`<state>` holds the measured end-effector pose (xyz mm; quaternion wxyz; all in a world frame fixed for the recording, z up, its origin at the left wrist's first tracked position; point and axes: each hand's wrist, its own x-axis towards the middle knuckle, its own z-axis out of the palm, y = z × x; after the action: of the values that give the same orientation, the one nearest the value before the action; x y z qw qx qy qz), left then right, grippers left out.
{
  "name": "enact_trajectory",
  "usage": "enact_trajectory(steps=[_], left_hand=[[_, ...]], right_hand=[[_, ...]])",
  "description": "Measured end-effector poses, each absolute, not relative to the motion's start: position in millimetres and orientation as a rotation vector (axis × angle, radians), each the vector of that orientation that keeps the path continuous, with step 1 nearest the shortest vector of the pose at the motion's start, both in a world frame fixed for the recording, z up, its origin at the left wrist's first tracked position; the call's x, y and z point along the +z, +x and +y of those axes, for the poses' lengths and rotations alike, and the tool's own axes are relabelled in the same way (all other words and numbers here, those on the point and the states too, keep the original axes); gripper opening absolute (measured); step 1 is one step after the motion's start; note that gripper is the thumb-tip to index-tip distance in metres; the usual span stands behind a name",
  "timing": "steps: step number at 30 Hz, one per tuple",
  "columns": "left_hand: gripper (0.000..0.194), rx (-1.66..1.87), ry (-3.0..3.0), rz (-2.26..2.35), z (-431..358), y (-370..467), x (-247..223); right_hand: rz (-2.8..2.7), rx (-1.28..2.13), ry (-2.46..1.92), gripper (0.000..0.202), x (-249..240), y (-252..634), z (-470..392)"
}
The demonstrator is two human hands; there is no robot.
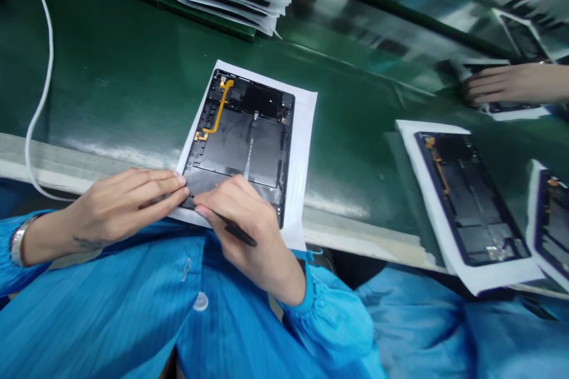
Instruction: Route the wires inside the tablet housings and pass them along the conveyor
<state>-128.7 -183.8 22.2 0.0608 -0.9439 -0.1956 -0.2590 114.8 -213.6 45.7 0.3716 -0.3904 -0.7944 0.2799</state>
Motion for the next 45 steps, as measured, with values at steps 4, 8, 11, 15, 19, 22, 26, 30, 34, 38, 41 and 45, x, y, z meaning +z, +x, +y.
enact_trajectory(steps=[4,8,11,15,19,22,26,30,34,38,41,45], left_hand=[[0.019,-0.757,-2.852,-0.596,-183.9,-124.2,27.5],[0.016,-0.721,-2.790,-0.595,-181.3,-120.0,30.2],[0.019,-0.757,-2.778,-0.538,-178.7,-113.0,31.2],[0.024,-0.799,-2.804,-0.490,-178.0,-102.1,28.0],[0.022,-0.805,-2.784,-0.455,-179.3,-97.5,24.2],[0.022,-0.804,-2.784,-0.444,-180.0,-98.1,24.4],[0.024,-0.826,-2.817,-0.508,-182.9,-103.7,22.4],[0.013,-0.928,-2.907,-0.537,-189.3,-115.9,13.2],[0.010,-0.993,-2.926,-0.641,-193.5,-124.9,5.1],[0.015,-1.031,-2.896,-0.680,-192.5,-121.4,6.0],[0.017,-1.059,-2.868,-0.659,-193.2,-117.1,9.4],[0.018,-1.159,-2.933,-0.712,-190.8,-126.1,13.6]], right_hand=[[-2.000,0.670,-1.130,0.016,49.7,131.9,-223.0],[-2.011,0.636,-1.158,0.015,50.2,135.9,-230.2],[-1.968,0.636,-1.136,0.015,47.5,134.3,-231.4],[-1.974,0.568,-1.125,0.014,44.1,133.5,-232.6],[-2.124,0.496,-1.072,0.018,41.8,131.3,-239.6],[-2.196,0.426,-1.052,0.022,41.0,129.1,-244.9],[-2.118,0.420,-1.065,0.015,41.0,131.3,-245.0],[-2.071,0.371,-1.030,0.023,38.9,135.8,-241.3],[-2.248,0.314,-1.120,0.021,35.1,133.8,-236.5],[-2.373,0.198,-1.169,0.019,30.4,126.6,-234.7],[-2.394,0.069,-1.143,0.020,24.9,119.4,-237.0],[-2.310,-0.030,-1.152,0.031,19.3,106.5,-237.3]])
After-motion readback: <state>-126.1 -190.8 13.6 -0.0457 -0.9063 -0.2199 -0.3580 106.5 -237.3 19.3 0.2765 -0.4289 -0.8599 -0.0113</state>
